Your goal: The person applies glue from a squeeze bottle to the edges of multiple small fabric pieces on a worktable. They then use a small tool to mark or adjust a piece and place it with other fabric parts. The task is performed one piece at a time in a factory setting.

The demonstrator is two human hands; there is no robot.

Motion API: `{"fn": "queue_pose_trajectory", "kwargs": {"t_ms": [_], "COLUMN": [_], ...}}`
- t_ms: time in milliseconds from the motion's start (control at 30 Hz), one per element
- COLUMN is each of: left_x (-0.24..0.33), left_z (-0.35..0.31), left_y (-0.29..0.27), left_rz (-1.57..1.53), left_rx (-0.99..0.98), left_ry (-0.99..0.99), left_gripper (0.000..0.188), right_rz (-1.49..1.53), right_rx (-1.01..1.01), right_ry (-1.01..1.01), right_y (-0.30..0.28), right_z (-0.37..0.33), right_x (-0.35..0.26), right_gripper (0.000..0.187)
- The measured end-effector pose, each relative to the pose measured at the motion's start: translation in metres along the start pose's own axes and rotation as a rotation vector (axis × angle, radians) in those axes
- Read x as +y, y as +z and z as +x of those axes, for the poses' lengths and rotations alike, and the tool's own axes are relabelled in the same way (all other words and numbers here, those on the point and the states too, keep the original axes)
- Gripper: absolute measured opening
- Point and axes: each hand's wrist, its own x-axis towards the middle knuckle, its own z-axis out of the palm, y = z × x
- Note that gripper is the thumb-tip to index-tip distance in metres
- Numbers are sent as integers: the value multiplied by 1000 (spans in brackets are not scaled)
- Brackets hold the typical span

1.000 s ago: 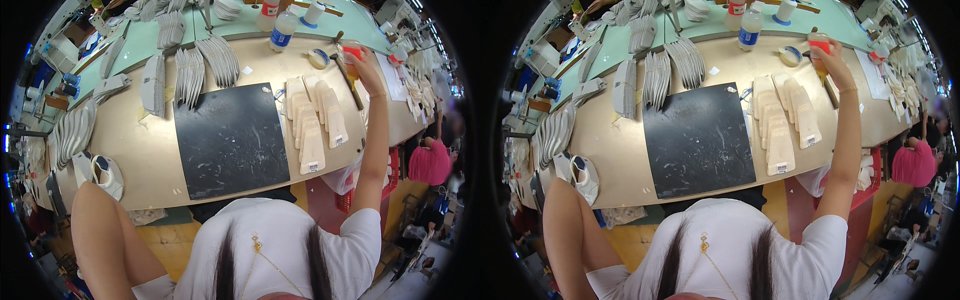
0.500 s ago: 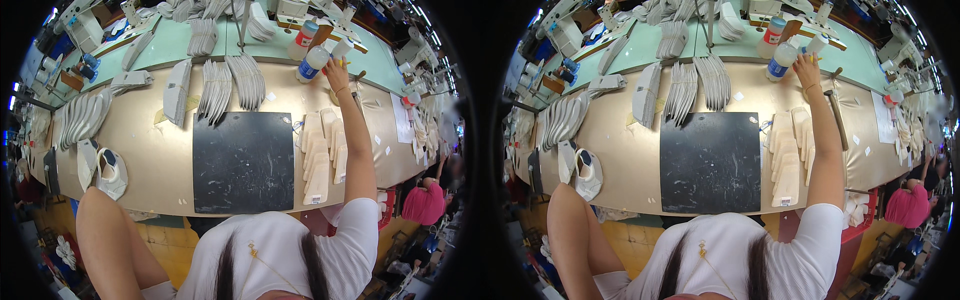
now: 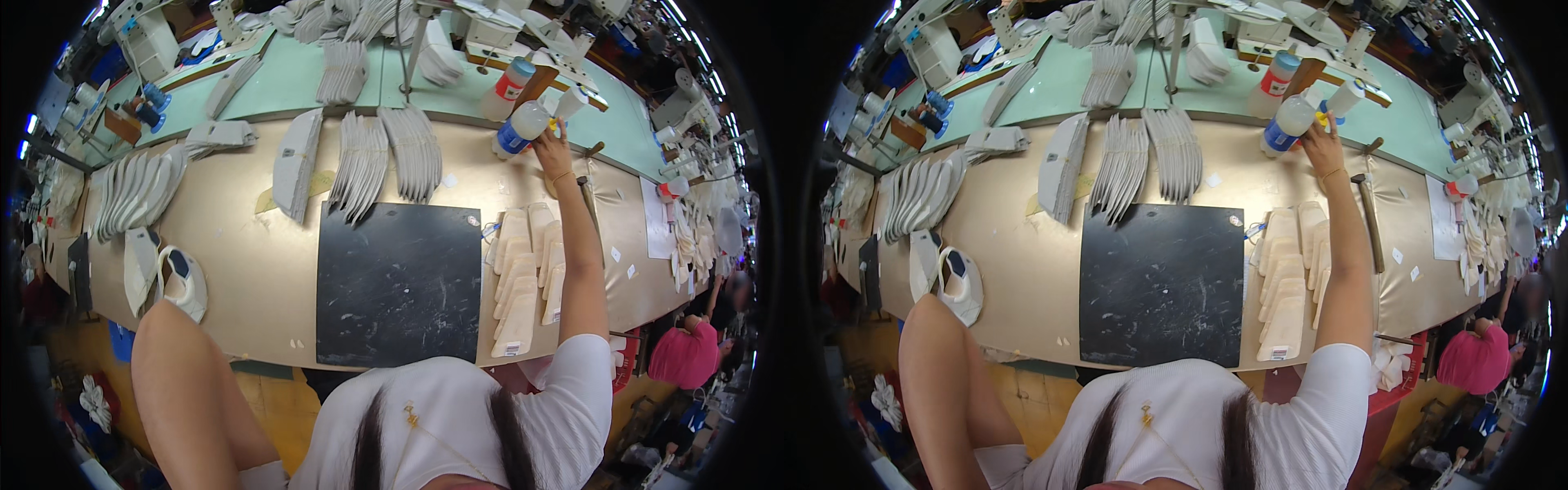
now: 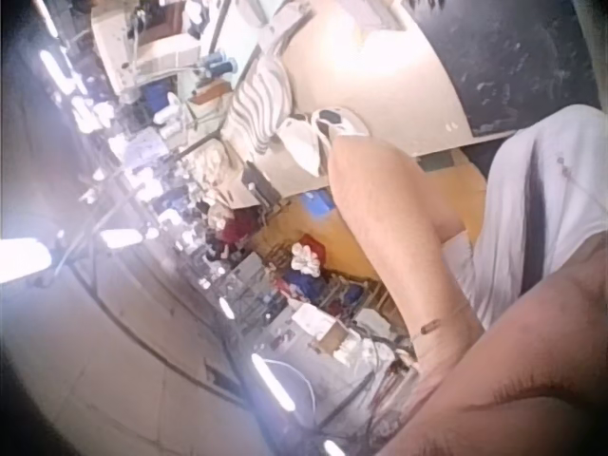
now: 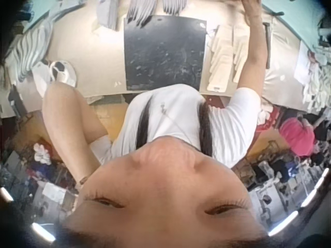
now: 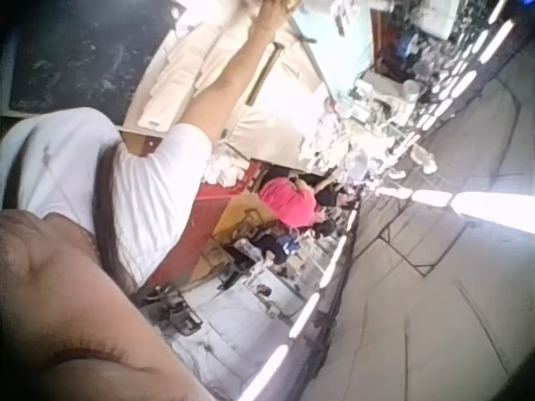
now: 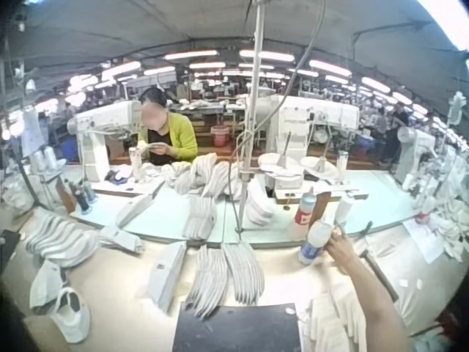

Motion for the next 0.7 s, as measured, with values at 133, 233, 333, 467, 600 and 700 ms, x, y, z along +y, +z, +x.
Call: {"fn": "queue_pose_trajectory", "kwargs": {"t_ms": [133, 233, 333, 467, 600, 700], "left_x": [3, 3, 6, 5, 9, 10], "left_z": [1, 3, 4, 11, 16, 22], "left_y": [-3, -4, -6, -5, -10, -11], "left_rz": [7, 4, 10, 10, 12, 14], "left_rx": [-13, -7, 7, 14, 30, 22], "left_ry": [0, 5, 6, 14, 17, 19], "left_gripper": [36, 36, 36, 36, 37, 37], "right_rz": [-21, -25, 3, -27, 45, 80], "right_rx": [107, 18, -133, -31, -54, 48], "right_ry": [-14, -31, -37, -62, -60, -90], "right_y": [4, 1, -13, -22, -35, -42], "right_z": [0, 0, -4, -8, -27, -31], "right_x": [0, 1, 1, 1, -1, -5], "right_gripper": [31, 33, 36, 39, 45, 49]}}
